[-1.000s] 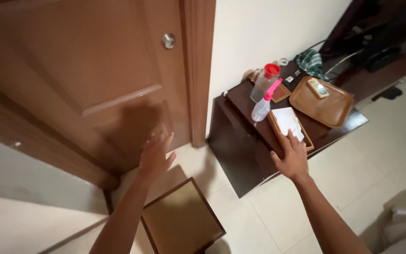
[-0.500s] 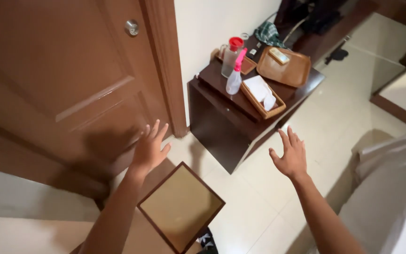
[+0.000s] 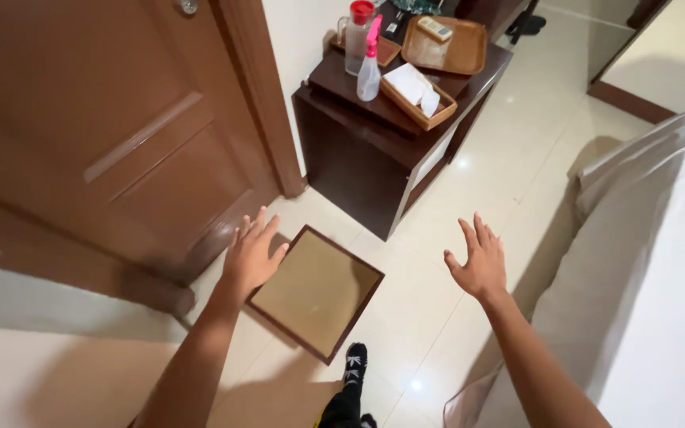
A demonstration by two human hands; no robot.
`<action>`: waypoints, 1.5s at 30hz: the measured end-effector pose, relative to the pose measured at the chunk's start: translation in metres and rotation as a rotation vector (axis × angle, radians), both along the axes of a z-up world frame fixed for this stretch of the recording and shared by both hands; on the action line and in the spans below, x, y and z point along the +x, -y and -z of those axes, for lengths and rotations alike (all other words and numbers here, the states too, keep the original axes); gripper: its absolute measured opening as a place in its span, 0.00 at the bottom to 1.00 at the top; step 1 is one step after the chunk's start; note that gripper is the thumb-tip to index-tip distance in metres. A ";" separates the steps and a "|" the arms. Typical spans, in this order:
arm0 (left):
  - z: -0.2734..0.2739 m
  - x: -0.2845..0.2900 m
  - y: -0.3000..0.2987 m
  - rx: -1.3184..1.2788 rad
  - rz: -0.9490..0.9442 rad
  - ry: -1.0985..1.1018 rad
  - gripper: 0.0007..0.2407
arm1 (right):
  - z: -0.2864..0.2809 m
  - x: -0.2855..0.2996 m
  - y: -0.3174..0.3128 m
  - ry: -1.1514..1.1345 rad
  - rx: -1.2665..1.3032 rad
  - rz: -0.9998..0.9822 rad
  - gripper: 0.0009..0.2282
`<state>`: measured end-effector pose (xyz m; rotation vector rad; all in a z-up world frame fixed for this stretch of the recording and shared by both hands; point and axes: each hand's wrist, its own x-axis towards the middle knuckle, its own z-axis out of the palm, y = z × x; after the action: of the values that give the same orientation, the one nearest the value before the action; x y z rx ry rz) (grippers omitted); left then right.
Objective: The person moves a small stool on the floor and then rearranges several items on a wooden table. They handle a tissue box, a spray bottle, a plastic jar, a wooden tray with a remote, and a small black device, shifting their positions to organize the surface.
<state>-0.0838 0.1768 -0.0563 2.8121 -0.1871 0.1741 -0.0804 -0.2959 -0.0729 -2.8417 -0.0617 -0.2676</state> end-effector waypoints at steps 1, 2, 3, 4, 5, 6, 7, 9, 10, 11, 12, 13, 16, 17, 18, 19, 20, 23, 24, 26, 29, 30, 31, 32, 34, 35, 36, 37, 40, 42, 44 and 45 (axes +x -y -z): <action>0.003 -0.008 -0.002 0.006 -0.006 -0.006 0.29 | 0.003 -0.008 -0.005 -0.006 0.006 -0.006 0.34; 0.006 -0.016 -0.005 0.017 0.000 -0.022 0.29 | 0.006 -0.016 -0.010 0.000 0.017 -0.010 0.34; 0.009 -0.019 -0.007 0.029 0.009 -0.036 0.28 | 0.009 -0.021 -0.015 0.007 0.030 -0.011 0.34; 0.009 -0.025 -0.011 0.037 0.006 -0.040 0.28 | 0.016 -0.025 -0.023 0.003 0.038 -0.013 0.34; 0.011 -0.032 -0.012 0.034 0.000 -0.083 0.28 | 0.025 -0.031 -0.029 0.010 0.054 -0.025 0.34; 0.014 -0.037 -0.014 0.032 -0.006 -0.125 0.29 | 0.033 -0.037 -0.035 0.018 0.071 -0.037 0.34; 0.022 -0.040 -0.018 0.034 -0.002 -0.136 0.29 | 0.040 -0.043 -0.043 0.008 0.073 -0.033 0.34; 0.039 -0.040 -0.028 0.124 0.015 -0.273 0.30 | 0.054 -0.053 -0.059 -0.028 0.078 -0.021 0.34; 0.047 -0.039 -0.032 0.129 0.022 -0.278 0.30 | 0.063 -0.052 -0.066 -0.034 0.083 -0.014 0.34; 0.057 -0.040 -0.035 0.143 0.032 -0.309 0.30 | 0.074 -0.057 -0.072 -0.057 0.087 -0.009 0.33; 0.068 -0.041 -0.039 0.158 0.042 -0.341 0.30 | 0.085 -0.063 -0.079 -0.080 0.091 -0.004 0.33; 0.078 -0.040 -0.042 0.165 0.062 -0.355 0.30 | 0.096 -0.067 -0.086 -0.095 0.096 0.015 0.33; 0.108 -0.040 -0.055 0.225 0.094 -0.450 0.31 | 0.130 -0.078 -0.114 -0.122 0.112 0.034 0.33; 0.115 -0.038 -0.060 0.251 0.109 -0.491 0.31 | 0.143 -0.082 -0.126 -0.150 0.104 0.061 0.32; 0.124 -0.037 -0.065 0.277 0.123 -0.532 0.32 | 0.156 -0.086 -0.138 -0.179 0.096 0.088 0.32; 0.142 -0.033 -0.071 0.290 0.146 -0.544 0.32 | 0.168 -0.092 -0.151 -0.193 0.105 0.111 0.32; 0.159 -0.030 -0.079 0.282 0.171 -0.555 0.32 | 0.181 -0.097 -0.165 -0.193 0.122 0.120 0.32; 0.203 -0.019 -0.096 0.290 0.248 -0.593 0.34 | 0.225 -0.109 -0.204 -0.230 0.132 0.169 0.33; 0.217 -0.020 -0.097 0.293 0.277 -0.608 0.34 | 0.243 -0.117 -0.213 -0.253 0.118 0.185 0.33; 0.230 -0.012 -0.098 0.326 0.315 -0.653 0.35 | 0.255 -0.125 -0.237 -0.305 0.136 0.220 0.35; 0.264 -0.007 -0.103 0.343 0.368 -0.670 0.36 | 0.285 -0.135 -0.271 -0.371 0.134 0.236 0.37; 0.274 -0.006 -0.103 0.332 0.392 -0.640 0.37 | 0.293 -0.137 -0.279 -0.384 0.118 0.225 0.39; 0.287 -0.004 -0.106 0.333 0.397 -0.648 0.37 | 0.305 -0.139 -0.289 -0.393 0.119 0.230 0.39; 0.299 -0.004 -0.108 0.309 0.415 -0.635 0.39 | 0.316 -0.141 -0.300 -0.382 0.147 0.234 0.40; 0.316 -0.003 -0.105 0.290 0.436 -0.637 0.41 | 0.333 -0.142 -0.313 -0.384 0.181 0.243 0.42; 0.323 -0.003 -0.103 0.298 0.465 -0.609 0.44 | 0.339 -0.141 -0.318 -0.379 0.161 0.227 0.44; 0.328 -0.003 -0.101 0.306 0.494 -0.581 0.47 | 0.344 -0.140 -0.323 -0.374 0.142 0.211 0.47; 0.332 -0.001 -0.098 0.304 0.499 -0.592 0.47 | 0.349 -0.137 -0.326 -0.386 0.140 0.216 0.47; 0.337 0.004 -0.091 0.340 0.509 -0.593 0.52 | 0.363 -0.127 -0.335 -0.429 0.085 0.174 0.53; 0.341 0.005 -0.086 0.414 0.511 -0.604 0.56 | 0.373 -0.124 -0.339 -0.393 0.051 0.152 0.56; 0.364 -0.001 -0.090 0.382 0.517 -0.552 0.56 | 0.398 -0.130 -0.338 -0.328 0.037 0.143 0.56; 0.374 -0.001 -0.093 0.355 0.523 -0.495 0.56 | 0.409 -0.132 -0.339 -0.257 0.027 0.136 0.56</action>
<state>-0.0853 0.2696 -0.4306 2.9103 -0.8847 -0.7278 -0.2125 0.0433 -0.4822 -2.8313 0.1869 0.0702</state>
